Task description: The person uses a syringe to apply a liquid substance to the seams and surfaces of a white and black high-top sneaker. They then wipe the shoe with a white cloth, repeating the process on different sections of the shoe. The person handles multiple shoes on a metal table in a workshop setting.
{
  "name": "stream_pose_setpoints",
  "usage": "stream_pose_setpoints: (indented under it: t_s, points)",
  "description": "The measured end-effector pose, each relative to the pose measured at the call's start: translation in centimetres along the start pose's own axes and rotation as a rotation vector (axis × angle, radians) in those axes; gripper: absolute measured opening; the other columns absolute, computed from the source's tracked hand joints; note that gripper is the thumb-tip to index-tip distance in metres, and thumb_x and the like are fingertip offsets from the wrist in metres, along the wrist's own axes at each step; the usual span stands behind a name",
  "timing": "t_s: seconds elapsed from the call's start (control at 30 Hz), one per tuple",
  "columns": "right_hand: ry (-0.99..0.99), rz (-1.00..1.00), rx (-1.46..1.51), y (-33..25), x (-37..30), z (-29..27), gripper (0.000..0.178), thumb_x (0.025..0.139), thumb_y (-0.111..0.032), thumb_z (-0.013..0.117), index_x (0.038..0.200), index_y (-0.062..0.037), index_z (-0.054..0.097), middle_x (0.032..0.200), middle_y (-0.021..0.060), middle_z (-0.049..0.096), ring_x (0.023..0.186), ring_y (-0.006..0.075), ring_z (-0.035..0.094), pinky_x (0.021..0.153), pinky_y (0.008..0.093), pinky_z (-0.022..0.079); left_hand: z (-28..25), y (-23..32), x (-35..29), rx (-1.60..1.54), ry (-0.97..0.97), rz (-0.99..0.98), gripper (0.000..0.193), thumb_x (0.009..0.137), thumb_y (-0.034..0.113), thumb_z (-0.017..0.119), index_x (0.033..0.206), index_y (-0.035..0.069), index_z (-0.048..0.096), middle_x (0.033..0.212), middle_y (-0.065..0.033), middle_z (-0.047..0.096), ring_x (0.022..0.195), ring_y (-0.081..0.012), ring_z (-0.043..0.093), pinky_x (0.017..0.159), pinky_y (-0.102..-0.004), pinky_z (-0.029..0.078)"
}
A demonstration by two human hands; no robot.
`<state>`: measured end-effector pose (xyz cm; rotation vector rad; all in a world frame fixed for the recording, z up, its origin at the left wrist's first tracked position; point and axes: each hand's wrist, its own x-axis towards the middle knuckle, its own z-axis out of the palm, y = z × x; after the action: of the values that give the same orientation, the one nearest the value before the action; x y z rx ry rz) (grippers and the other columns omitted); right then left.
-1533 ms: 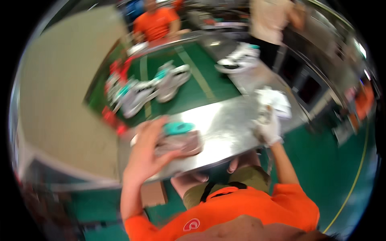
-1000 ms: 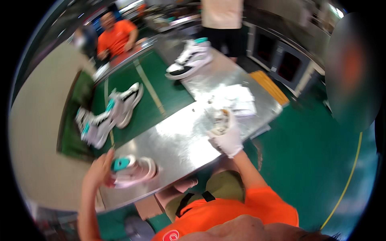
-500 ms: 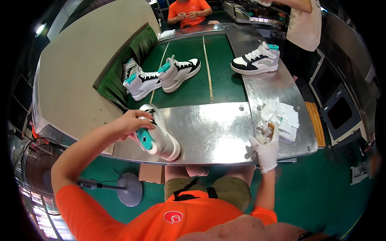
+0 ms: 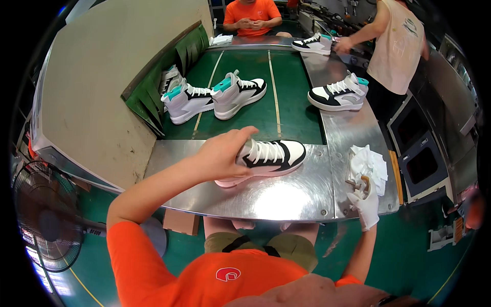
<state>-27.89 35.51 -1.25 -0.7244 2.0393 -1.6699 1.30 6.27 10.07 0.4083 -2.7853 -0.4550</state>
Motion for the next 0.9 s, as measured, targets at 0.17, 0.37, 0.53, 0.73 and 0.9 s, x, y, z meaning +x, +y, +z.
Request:
stream_pose_setpoints:
  t_s: [0.17, 0.37, 0.53, 0.73, 0.9]
  points:
    - [-0.180, 0.046, -0.080, -4.1, -2.0, 0.6, 0.064, 0.065, 0.002, 0.073, 0.125, -0.0032, 0.050, 0.101, 0.0027, 0.058, 0.080, 0.0074, 0.053, 0.067, 0.0215, 0.046, 0.0, -0.1, -1.9, 0.187, 0.165, 0.198, 0.052, 0.069, 0.022, 0.075, 0.115, 0.012, 0.053, 0.102, -0.0149, 0.061, 0.091, -0.0331, 0.063, 0.079, -0.0444, 0.052]
    - [-0.230, 0.035, -0.299, -3.2, -1.3, -0.6, 0.068, 0.065, 0.001, 0.072, 0.129, -0.0031, 0.049, 0.111, 0.0058, 0.057, 0.092, 0.0105, 0.054, 0.078, 0.0252, 0.048, 0.2, 1.5, -6.8, 0.425, 0.230, 0.524, 0.027, 0.077, 0.016, 0.065, 0.103, 0.019, 0.059, 0.114, -0.0128, 0.061, 0.105, -0.0286, 0.062, 0.097, -0.0472, 0.048]
    - [-0.359, 0.274, -0.072, -9.2, -2.1, 1.3, 0.056, 0.072, -0.006, 0.068, 0.124, 0.0067, 0.052, 0.103, 0.0087, 0.059, 0.087, 0.0140, 0.058, 0.074, 0.0229, 0.048, 3.0, -0.2, -10.8, 0.286, 0.250, 0.507, 0.032, 0.076, 0.020, 0.072, 0.106, 0.025, 0.061, 0.127, -0.0101, 0.059, 0.117, -0.0305, 0.059, 0.104, -0.0468, 0.044]
    - [-0.923, 0.151, 0.478, -9.4, 0.0, 6.2, 0.084, 0.075, -0.042, 0.073, 0.129, 0.0133, 0.041, 0.084, 0.0200, 0.060, 0.057, 0.0216, 0.057, 0.052, 0.0306, 0.051, 3.5, 0.4, -10.7, 0.220, 0.227, 0.239, 0.031, 0.076, 0.017, 0.071, 0.106, 0.025, 0.065, 0.126, -0.0097, 0.062, 0.114, -0.0290, 0.061, 0.096, -0.0423, 0.052]
    - [-1.068, 0.223, 0.612, -11.3, 1.2, 12.9, 0.099, 0.066, -0.058, 0.076, 0.126, 0.0115, 0.039, 0.075, 0.0207, 0.057, 0.057, 0.0259, 0.058, 0.051, 0.0358, 0.054, 3.2, 0.2, -10.1, 0.206, 0.231, 0.242, 0.026, 0.081, 0.020, 0.067, 0.107, 0.024, 0.064, 0.123, -0.0096, 0.063, 0.111, -0.0271, 0.062, 0.093, -0.0402, 0.053]
